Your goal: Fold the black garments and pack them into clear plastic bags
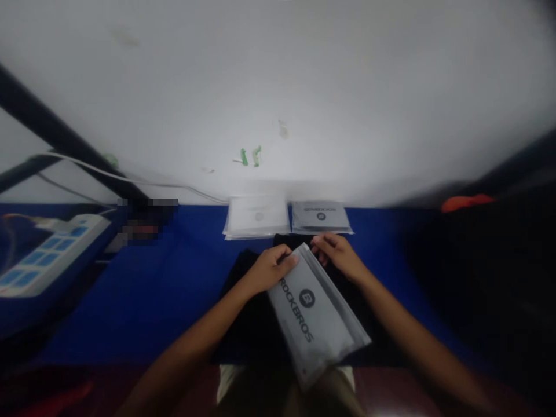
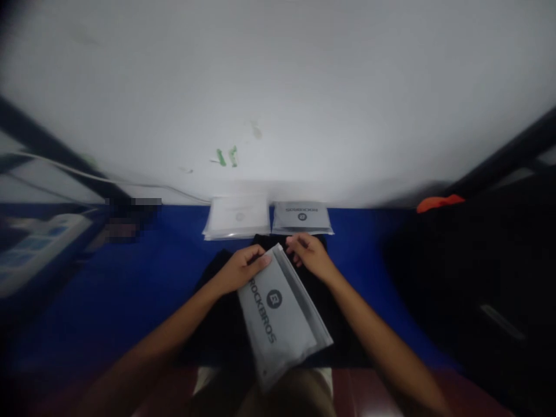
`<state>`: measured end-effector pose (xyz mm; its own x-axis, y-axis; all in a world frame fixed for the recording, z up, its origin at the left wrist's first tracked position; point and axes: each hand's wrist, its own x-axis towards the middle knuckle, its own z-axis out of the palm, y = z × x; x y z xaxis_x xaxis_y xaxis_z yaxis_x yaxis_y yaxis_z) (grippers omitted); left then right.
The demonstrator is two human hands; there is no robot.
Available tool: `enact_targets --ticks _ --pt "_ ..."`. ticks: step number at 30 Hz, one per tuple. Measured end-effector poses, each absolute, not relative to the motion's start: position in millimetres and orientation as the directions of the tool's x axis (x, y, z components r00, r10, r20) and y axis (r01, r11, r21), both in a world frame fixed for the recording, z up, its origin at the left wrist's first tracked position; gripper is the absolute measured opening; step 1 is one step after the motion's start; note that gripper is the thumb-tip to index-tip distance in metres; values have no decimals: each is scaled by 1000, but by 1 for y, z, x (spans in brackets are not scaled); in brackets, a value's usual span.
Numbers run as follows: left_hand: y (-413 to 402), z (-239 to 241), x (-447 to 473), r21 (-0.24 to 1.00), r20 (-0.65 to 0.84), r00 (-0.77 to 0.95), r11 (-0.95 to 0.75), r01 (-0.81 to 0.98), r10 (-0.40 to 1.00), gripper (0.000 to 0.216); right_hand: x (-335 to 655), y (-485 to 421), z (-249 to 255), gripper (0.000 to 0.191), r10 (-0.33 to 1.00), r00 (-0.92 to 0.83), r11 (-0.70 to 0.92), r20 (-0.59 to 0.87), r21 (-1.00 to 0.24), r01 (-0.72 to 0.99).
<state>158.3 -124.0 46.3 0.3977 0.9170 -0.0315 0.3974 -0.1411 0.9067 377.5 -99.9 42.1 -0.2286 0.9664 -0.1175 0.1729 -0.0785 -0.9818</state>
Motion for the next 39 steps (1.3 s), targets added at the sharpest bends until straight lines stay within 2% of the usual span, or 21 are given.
enact_targets --ticks 3,7,12,17,24,29,31,35,39 --pt "-126 42 161 884 -31 388 -156 440 921 36 372 -105 42 42 918 -337 -148 -208 -970 195" --pt "-127 38 164 898 -38 438 -161 409 898 39 369 -109 44 39 908 -363 -158 -210 -973 168" --pt "-127 40 163 897 -29 470 -185 402 882 33 372 -107 41 34 880 -428 -145 -205 -975 169" --pt "-116 44 149 858 38 356 -213 467 934 34 374 -109 45 32 843 -499 -127 -202 -975 180" --pt "-90 40 99 868 79 50 -94 488 996 36 390 -109 59 25 709 -662 -62 -242 -957 283" --pt "-89 45 90 850 110 28 -109 515 994 35 402 -107 68 23 604 -731 -20 -318 -923 385" --pt "-93 49 93 840 131 43 -134 526 990 35 401 -108 69 23 642 -711 -11 -287 -930 366" --pt "-105 58 104 859 116 103 -152 489 988 34 392 -111 69 23 777 -618 33 -123 -972 234" --pt "-115 61 116 867 90 177 -164 471 980 32 388 -113 67 22 739 -672 111 -42 -977 183"
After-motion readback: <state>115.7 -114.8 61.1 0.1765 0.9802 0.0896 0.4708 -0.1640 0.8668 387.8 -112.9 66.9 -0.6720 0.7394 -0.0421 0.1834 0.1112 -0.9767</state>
